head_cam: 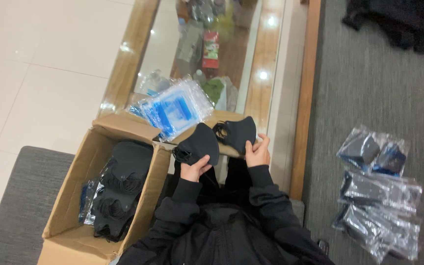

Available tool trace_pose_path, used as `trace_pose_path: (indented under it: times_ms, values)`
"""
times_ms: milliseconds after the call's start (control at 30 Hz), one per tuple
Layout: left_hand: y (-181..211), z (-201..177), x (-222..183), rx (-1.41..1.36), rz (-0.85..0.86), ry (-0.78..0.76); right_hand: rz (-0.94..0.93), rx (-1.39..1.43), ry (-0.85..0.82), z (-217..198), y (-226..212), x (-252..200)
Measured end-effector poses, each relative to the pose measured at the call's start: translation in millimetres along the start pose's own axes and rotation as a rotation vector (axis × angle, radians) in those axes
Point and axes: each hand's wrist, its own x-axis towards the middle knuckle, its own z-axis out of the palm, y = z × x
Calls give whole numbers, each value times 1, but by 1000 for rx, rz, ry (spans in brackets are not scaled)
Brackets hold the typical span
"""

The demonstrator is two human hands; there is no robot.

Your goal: Packaging black face masks into individual plastic bags from a cardboard box.

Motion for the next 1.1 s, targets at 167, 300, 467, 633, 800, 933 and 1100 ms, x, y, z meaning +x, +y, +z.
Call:
trace_pose_path:
  times_ms: [167,300,467,633,800,933,1100]
  values:
    - [-27,-9,22,-23,13,-27,-773,-324,264,4,-27,-4]
    - [-50,-16,45,-21,31,-64,-721,-535,-6,17,-31,-7]
    - [-34,-10,23,-30,18,-81,-639,-624,-170,29,-17,-5]
    - [-44,-8,32,-45,10,-76,-689,-665,-171,30,-8,2]
    - [-37,-5,24,-33,14,-89,-683,-635,-206,28,-9,2]
    - [-32,0,14,-29,12,-86,-636,-661,-220,27,-8,5]
    - [-28,2,11,-20,24,-99,-813,-446,-1,11,-35,-13]
